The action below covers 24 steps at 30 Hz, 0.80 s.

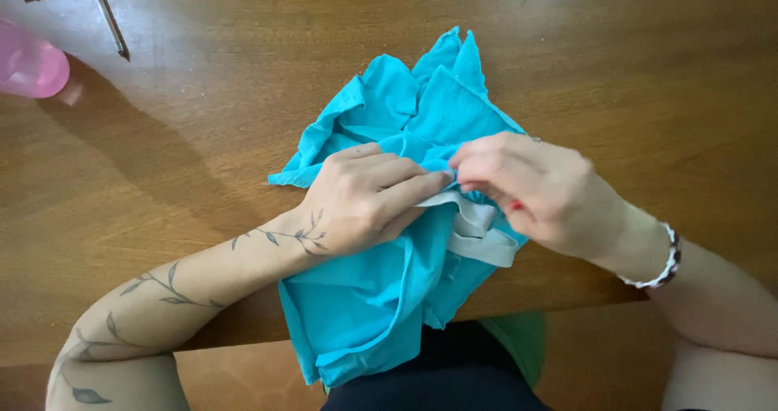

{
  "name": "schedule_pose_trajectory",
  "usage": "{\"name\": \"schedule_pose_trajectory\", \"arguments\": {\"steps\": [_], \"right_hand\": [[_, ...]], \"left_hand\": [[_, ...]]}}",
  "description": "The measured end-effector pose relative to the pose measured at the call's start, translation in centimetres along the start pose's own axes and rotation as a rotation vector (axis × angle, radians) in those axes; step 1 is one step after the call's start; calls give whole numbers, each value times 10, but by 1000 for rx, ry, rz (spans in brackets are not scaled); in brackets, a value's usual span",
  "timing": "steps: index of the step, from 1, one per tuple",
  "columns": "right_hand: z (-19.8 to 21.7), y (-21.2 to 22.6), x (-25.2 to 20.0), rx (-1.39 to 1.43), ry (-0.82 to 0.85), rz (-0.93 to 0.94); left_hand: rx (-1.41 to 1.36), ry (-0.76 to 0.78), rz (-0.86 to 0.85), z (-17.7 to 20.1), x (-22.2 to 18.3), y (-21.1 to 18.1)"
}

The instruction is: Hand-sewing an elastic band onto the seam of a blue garment.

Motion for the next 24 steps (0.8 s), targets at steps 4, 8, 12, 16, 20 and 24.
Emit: {"name": "schedule_pose_trajectory", "arguments": {"steps": [4, 8, 12, 16, 20, 24], "right_hand": [[-4, 21, 9, -409, -19, 102], [-10, 23, 7, -622, 47, 60], [-9, 18, -2, -578, 128, -18], [27, -6, -25, -775, 230, -302], [46, -13, -13, -360, -50, -290], [37, -32, -3, 215, -129, -452]], "left_hand": [[43, -8, 21, 3, 1, 0], [142, -18, 22, 5, 6, -4], [151, -26, 12, 4, 6, -7], [91, -41, 71, 13, -5, 16], [34, -28, 194, 10, -9, 28], [-92, -33, 188, 8, -4, 27]]}}
Point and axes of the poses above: each hand's wrist, its own x-axis towards the middle knuckle, its own z-axis out of the back of the hand, y = z × x, the point moved 5 cm from there along x, towards the middle knuckle, and after that the axes turned 3 degrees about x, right-handed, at the moved point
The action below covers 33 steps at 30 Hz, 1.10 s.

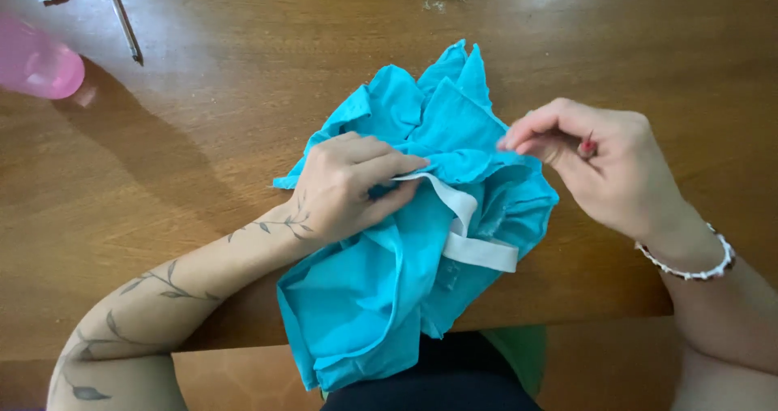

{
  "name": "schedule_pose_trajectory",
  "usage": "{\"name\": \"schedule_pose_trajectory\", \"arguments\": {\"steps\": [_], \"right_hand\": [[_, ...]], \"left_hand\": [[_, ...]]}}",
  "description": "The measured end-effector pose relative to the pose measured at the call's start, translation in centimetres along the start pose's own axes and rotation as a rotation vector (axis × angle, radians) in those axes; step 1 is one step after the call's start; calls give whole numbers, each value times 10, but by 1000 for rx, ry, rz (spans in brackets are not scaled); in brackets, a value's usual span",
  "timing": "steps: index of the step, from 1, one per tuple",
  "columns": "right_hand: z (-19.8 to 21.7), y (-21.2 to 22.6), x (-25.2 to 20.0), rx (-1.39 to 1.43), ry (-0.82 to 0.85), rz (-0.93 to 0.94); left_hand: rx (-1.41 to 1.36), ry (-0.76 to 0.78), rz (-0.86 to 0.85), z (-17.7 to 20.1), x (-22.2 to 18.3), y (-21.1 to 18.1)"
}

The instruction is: Hand-sewing an elastic band onto the seam of a blue garment.

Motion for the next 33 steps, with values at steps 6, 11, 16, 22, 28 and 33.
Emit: {"name": "schedule_pose_trajectory", "arguments": {"steps": [6, 11, 16, 22, 28, 33], "right_hand": [[-7, -23, 15, 374, -101, -139], [-9, -27, 40, 271, -122, -94], [2, -35, 100, 152, -92, 48], [14, -71, 184, -44, -92, 158], [10, -73, 209, -391, 149, -79], [22, -72, 213, -316, -14, 68]], "left_hand": [[-113, 22, -29, -11, -3, -3], [-156, -4, -42, -18, -5, 0], [-268, -6, -54, -18, -7, 1], [-352, 57, -103, -19, -7, -2], [-347, 73, -80, -23, -11, 3], [-346, 106, -50, -29, -15, 7]]}}
Point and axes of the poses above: each hand's wrist, its own x-axis towards the middle knuckle, its own z-axis out of the back of the hand, y = z × x, the point moved 5 cm from there along x, towards the middle knuckle, and after that the axes turned 3 degrees about x, right-handed, at the moved point
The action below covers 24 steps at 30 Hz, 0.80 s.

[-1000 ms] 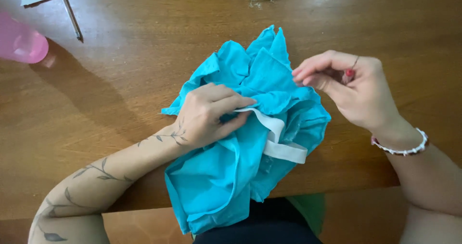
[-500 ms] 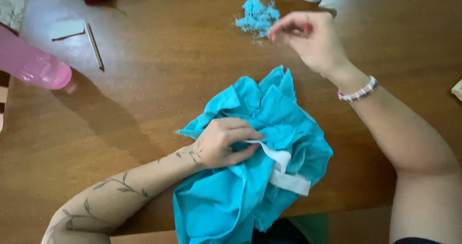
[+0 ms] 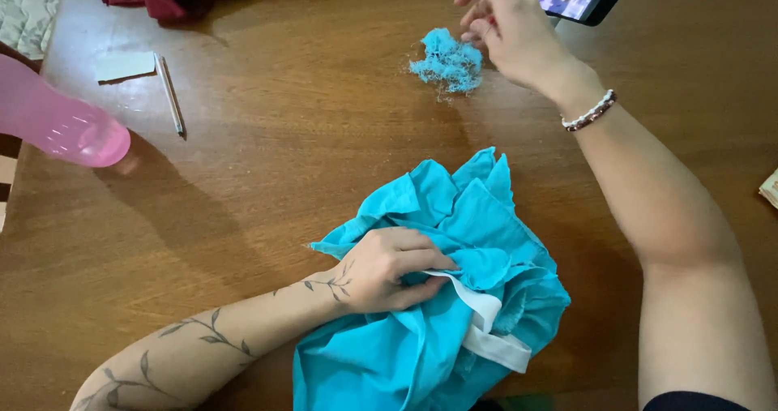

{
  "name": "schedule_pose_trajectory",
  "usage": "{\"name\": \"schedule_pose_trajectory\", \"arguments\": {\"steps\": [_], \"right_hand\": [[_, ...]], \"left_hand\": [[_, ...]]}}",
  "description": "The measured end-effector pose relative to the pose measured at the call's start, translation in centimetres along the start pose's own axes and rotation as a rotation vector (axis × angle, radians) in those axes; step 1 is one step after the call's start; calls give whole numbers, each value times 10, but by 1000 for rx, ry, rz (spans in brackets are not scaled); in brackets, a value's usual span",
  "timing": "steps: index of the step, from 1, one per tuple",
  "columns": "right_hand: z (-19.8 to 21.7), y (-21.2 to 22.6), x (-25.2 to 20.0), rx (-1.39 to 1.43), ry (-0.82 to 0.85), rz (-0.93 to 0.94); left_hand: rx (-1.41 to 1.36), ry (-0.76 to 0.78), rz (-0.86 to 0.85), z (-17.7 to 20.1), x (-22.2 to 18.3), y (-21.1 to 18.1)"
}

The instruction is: Hand-sewing an elastic band onto the seam of a blue garment.

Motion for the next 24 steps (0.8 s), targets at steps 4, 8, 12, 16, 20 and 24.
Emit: {"name": "schedule_pose_trajectory", "arguments": {"steps": [4, 8, 12, 16, 20, 24], "right_hand": [[7, 8, -9, -82, -40, 7], [7, 2, -20, -21, 32, -138], [7, 5, -34, 226, 35, -300], [3, -9, -40, 481, -37, -342], [-2, -32, -48, 235, 0, -312], [-8, -31, -45, 563, -31, -200]], "left_hand": [[6, -9, -11, 1, 0, -1], [-5, -3, -4, 2, 1, -1], [-17, -1, 6, 4, 3, -3], [-23, -15, -3, 5, 4, -4], [-44, -60, 20, 7, 9, -8], [-57, -122, 34, 12, 13, -11]]}}
Point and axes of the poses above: each hand's wrist, its own x-axis towards the middle knuckle, its own z-axis out of the back of the hand, y = z × x, the point moved 5 cm from there along x, towards the middle knuckle, and after that the axes turned 3 degrees about x, right-handed, at the moved point
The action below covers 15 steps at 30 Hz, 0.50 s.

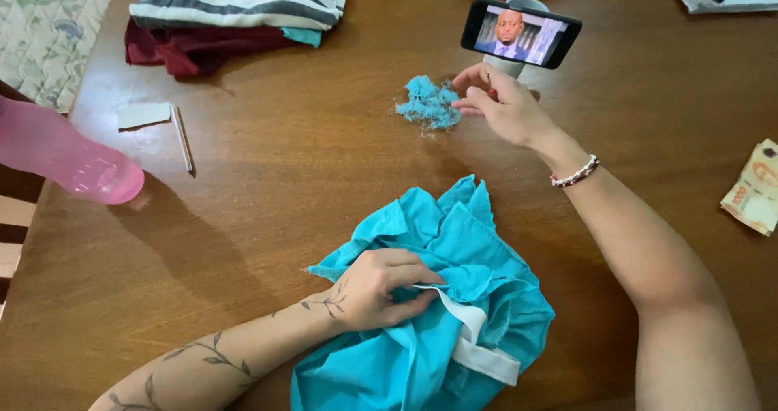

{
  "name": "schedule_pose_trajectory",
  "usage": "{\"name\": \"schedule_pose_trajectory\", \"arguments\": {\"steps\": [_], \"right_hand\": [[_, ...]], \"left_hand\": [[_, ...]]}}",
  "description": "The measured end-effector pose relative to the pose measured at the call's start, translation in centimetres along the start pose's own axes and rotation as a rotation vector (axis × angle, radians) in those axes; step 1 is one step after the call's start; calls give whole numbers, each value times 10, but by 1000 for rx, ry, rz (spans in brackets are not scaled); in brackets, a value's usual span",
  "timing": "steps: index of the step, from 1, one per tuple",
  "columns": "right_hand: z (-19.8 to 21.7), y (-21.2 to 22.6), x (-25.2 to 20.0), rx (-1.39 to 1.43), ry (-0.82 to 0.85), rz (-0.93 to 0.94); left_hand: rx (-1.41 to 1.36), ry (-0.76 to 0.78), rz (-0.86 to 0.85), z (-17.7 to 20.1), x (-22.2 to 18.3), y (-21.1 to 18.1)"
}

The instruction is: Hand-sewing an elastic band onto the seam of a blue garment.

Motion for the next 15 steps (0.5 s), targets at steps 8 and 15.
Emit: {"name": "schedule_pose_trajectory", "arguments": {"steps": [8, 15], "right_hand": [[2, 41, -6, -545, -103, 52], [1, 48, -17, -170, -20, 12]], "left_hand": [[12, 107, -4, -2, -5, 3], [0, 107, -7, -1, -4, 2]]}}
Point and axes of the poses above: each hand's wrist, its own x-axis towards the middle knuckle, its own z-axis out of the back of the hand, y = z × x, the point moved 5 cm from there along x, towards the middle knuckle, and after that the axes turned 3 degrees about x, right-handed, at the moved point
